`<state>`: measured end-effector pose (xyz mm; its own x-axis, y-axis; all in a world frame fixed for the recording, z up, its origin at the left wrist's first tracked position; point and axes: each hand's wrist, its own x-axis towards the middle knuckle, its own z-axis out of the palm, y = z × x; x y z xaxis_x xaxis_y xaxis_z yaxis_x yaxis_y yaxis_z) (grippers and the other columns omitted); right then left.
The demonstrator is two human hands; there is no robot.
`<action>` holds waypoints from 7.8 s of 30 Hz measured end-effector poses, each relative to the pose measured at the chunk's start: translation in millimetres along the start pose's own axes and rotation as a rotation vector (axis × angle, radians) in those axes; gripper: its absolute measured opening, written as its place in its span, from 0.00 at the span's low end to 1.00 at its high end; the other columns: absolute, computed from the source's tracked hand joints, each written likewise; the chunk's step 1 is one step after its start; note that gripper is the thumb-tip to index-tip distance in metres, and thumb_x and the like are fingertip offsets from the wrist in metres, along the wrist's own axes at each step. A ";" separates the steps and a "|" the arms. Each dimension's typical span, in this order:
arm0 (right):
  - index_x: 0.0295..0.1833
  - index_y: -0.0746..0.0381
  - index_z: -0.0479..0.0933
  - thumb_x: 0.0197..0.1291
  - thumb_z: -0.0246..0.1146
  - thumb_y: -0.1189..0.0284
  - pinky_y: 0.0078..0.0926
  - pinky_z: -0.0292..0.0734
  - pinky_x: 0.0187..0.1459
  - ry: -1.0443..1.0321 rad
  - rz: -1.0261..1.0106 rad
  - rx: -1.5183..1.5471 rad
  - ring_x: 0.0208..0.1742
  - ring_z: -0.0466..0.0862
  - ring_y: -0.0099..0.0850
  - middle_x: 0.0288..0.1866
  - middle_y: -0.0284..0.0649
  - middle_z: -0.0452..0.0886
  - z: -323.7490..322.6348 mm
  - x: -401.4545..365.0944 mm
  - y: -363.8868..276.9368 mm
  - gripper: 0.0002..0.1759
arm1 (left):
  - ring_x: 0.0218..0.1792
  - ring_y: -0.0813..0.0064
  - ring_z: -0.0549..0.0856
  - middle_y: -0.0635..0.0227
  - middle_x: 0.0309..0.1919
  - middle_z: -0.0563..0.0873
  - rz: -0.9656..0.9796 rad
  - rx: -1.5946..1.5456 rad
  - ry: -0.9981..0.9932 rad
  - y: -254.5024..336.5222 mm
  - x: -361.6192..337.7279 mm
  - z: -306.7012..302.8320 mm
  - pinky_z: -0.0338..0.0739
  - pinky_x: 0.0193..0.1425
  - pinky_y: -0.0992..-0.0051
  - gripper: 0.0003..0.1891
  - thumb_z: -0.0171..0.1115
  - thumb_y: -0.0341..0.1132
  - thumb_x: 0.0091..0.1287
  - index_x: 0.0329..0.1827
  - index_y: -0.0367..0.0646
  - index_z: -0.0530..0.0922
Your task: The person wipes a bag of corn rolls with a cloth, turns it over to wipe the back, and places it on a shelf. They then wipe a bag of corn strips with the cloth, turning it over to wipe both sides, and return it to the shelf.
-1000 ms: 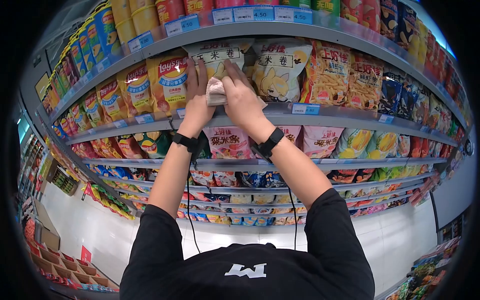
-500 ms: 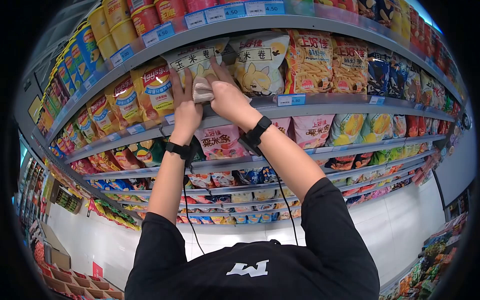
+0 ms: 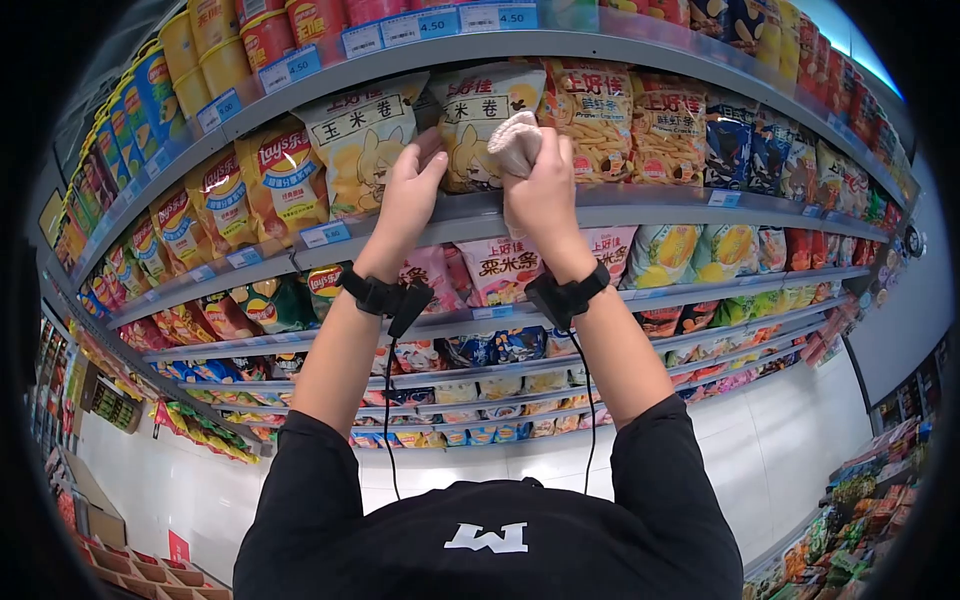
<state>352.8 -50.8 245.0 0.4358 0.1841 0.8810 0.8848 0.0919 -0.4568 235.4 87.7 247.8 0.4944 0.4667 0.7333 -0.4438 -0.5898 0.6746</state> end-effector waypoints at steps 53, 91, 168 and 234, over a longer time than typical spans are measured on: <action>0.54 0.65 0.74 0.55 0.75 0.75 0.38 0.76 0.56 0.306 -0.168 0.338 0.52 0.81 0.43 0.50 0.44 0.78 36.2 -65.3 37.2 0.23 | 0.76 0.59 0.69 0.55 0.77 0.69 0.340 -0.138 -0.205 -16.7 2.0 -10.8 0.60 0.80 0.64 0.25 0.54 0.35 0.81 0.78 0.36 0.65; 0.63 0.61 0.68 0.64 0.76 0.75 0.23 0.77 0.55 -0.248 0.644 0.711 0.52 0.80 0.21 0.50 0.32 0.80 -74.4 -221.1 49.9 0.28 | 0.72 0.56 0.77 0.47 0.70 0.76 -0.485 0.220 -0.132 -24.7 -301.7 2.8 0.70 0.76 0.60 0.53 0.82 0.37 0.60 0.81 0.37 0.52; 0.66 0.59 0.81 0.59 0.70 0.81 0.40 0.80 0.52 -0.554 -0.238 0.061 0.50 0.82 0.47 0.49 0.47 0.81 -60.8 -287.6 -47.9 0.27 | 0.61 0.69 0.84 0.56 0.62 0.83 -0.682 -0.015 0.069 -21.8 -365.6 1.6 0.79 0.65 0.67 0.37 0.79 0.39 0.65 0.72 0.38 0.68; 0.62 0.61 0.84 0.56 0.65 0.86 0.41 0.77 0.52 -0.371 -0.086 0.292 0.50 0.80 0.47 0.51 0.48 0.80 -82.6 -280.4 31.3 0.26 | 0.65 0.69 0.81 0.59 0.67 0.79 -0.679 -0.348 0.474 -38.7 -332.8 37.4 0.78 0.69 0.67 0.32 0.70 0.31 0.73 0.75 0.39 0.64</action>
<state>271.9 -180.4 -6.1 0.2280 0.4959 0.8379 0.8087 0.3829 -0.4466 115.9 -69.5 -25.6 0.4067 0.9106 0.0734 -0.4075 0.1089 0.9067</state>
